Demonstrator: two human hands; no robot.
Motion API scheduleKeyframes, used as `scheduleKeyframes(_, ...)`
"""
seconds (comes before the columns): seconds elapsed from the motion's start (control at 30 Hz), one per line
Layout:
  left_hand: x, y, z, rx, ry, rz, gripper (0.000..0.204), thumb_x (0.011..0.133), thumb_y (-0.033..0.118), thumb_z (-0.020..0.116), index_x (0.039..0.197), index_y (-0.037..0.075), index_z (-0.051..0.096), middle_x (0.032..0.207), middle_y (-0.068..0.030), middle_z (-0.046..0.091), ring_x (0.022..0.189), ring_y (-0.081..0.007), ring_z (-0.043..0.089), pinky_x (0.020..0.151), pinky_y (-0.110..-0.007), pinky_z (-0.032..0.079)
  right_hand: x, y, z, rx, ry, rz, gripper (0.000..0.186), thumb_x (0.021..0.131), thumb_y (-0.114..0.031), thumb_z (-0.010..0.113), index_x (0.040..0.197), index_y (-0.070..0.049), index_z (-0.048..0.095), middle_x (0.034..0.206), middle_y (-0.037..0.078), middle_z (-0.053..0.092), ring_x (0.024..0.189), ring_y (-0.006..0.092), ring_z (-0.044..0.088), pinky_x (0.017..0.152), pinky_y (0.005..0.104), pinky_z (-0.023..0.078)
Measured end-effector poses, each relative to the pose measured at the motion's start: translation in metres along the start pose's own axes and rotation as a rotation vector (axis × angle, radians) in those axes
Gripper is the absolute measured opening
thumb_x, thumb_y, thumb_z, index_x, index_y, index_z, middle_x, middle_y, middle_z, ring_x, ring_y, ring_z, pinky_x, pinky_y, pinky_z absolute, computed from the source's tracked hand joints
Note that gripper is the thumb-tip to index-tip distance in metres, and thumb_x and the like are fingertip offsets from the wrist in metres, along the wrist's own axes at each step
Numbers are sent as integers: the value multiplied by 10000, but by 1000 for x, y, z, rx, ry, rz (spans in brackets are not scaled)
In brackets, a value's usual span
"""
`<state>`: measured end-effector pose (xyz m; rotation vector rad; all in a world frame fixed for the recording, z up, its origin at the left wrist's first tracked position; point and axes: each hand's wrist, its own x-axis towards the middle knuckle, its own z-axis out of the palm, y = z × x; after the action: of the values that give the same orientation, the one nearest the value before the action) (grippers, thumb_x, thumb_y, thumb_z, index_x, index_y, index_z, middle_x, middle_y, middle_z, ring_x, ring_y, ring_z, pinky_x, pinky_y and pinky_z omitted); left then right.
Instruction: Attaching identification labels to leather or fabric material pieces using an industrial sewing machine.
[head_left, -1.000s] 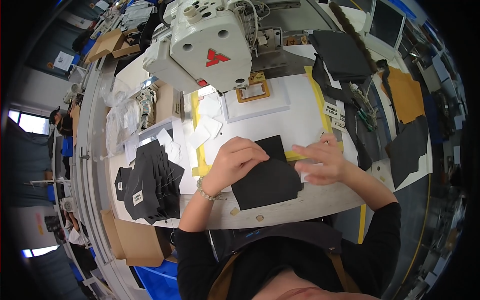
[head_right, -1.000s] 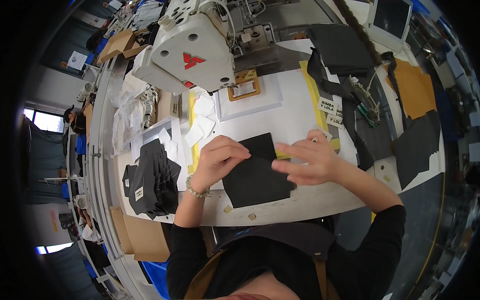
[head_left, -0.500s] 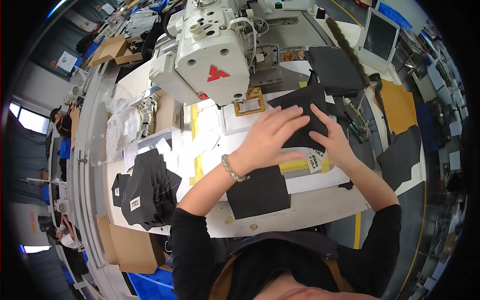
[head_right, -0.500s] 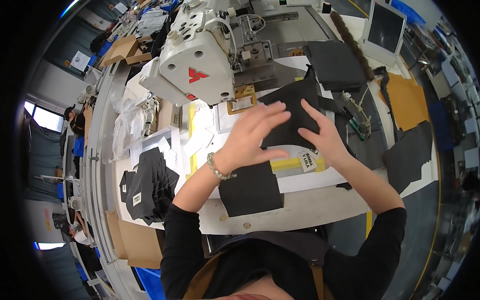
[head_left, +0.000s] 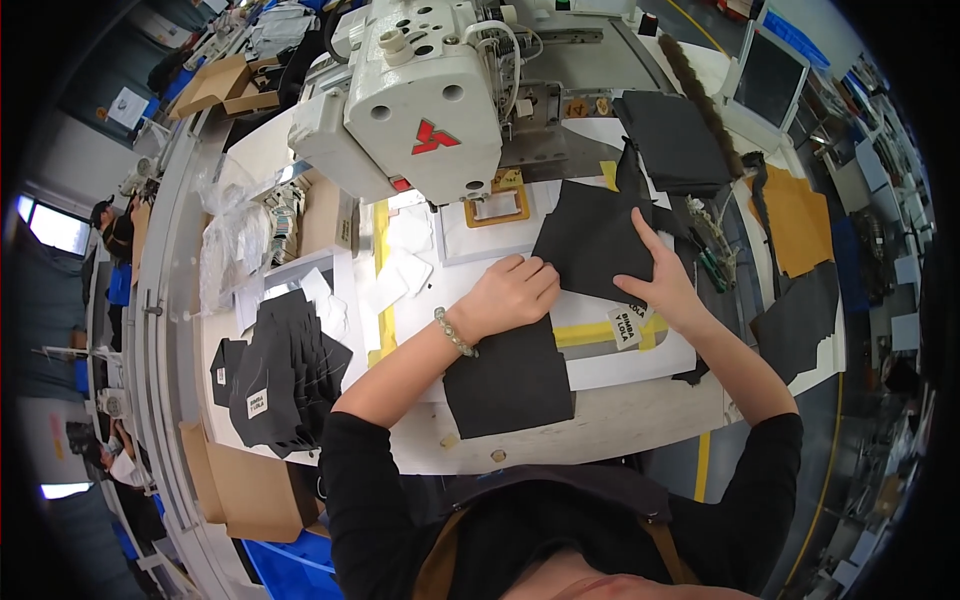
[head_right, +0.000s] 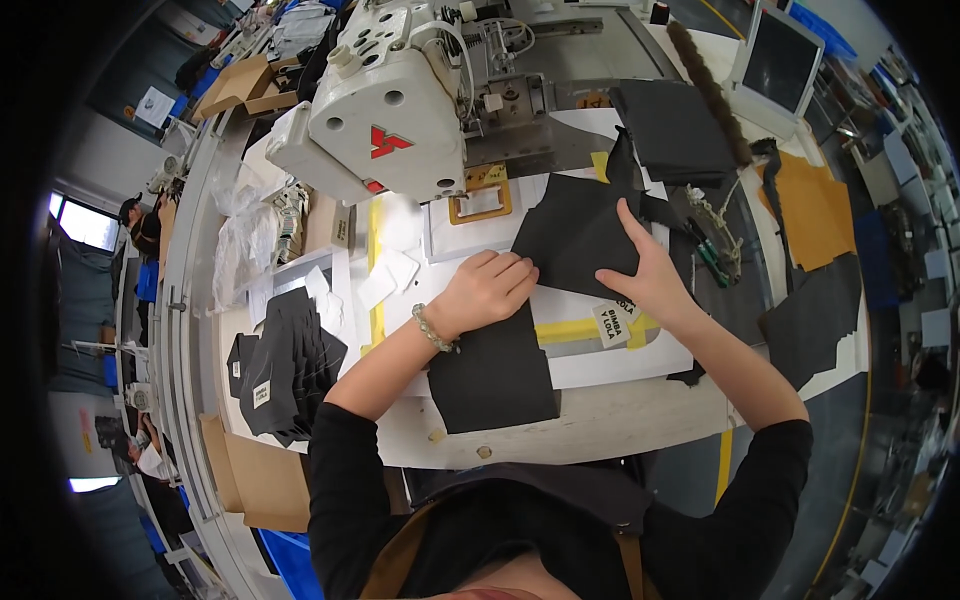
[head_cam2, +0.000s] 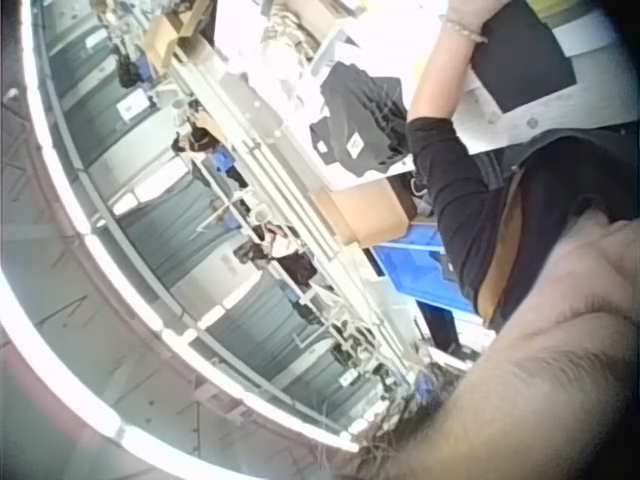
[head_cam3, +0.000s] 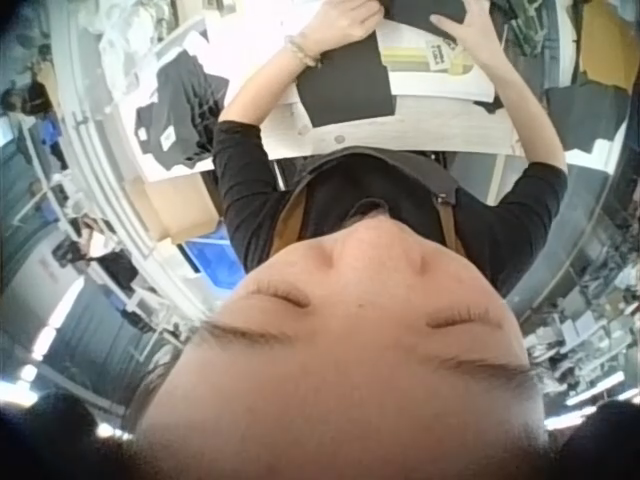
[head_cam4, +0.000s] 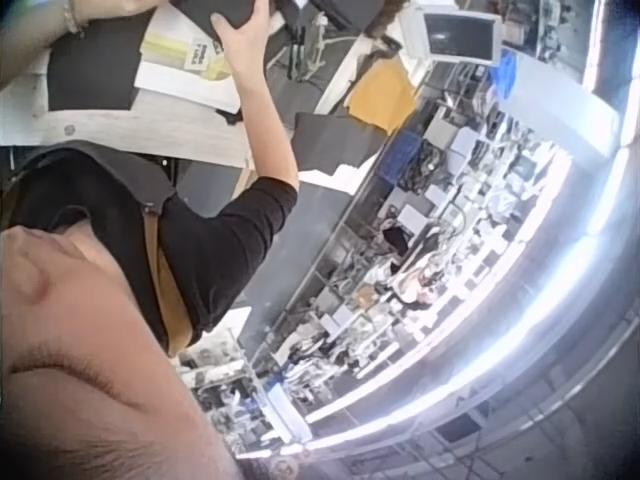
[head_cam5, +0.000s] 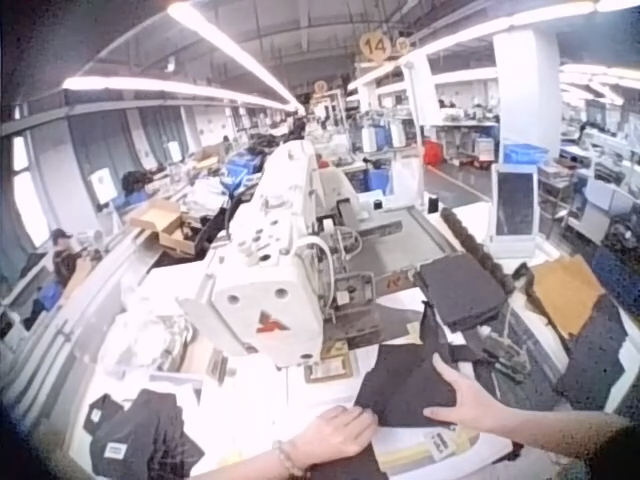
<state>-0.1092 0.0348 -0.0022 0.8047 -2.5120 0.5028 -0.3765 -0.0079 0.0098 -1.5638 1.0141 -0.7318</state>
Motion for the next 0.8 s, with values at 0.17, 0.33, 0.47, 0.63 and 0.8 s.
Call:
scheduleKeyframes(0.17,-10,-9,-1,34,31,-37,180,736,51,673,915,27,679,944,-49,656,849,-164,644,677,-276,511,12,-6,9,-110,16,-23,959,764,-23,742,1544,-35,185,1459,205,443,1334,242,445,1093,312,345)
scheduleKeyframes(0.33,-20,-17,-3,25,11,-45,232,746,49,655,974,19,682,992,-77,671,891,-186,660,725,-289,534,19,17,14,-16,-36,18,984,772,4,734,1557,-56,143,1485,197,407,1301,234,467,1073,305,374)
scheduleKeyframes(0.47,-25,-21,0,-26,-7,-89,264,752,50,644,1012,15,677,1044,-101,682,943,-214,675,799,-320,565,21,-15,21,87,-35,156,985,772,38,721,1556,-52,131,1499,188,379,1220,217,517,973,294,484)
scheduleKeyframes(0.63,-25,-17,1,-129,34,-82,265,763,60,641,1022,18,676,1032,-105,692,932,-227,689,807,-333,578,11,-9,8,85,-90,199,967,788,127,652,1564,-92,119,1538,111,302,1201,173,511,839,280,567)
scheduleKeyframes(0.8,-24,-17,2,-161,24,-77,212,757,61,645,958,7,685,976,-84,696,905,-214,693,787,-315,579,9,-29,13,140,-72,264,956,792,131,640,1562,-81,114,1547,118,284,1222,178,498,807,286,578)
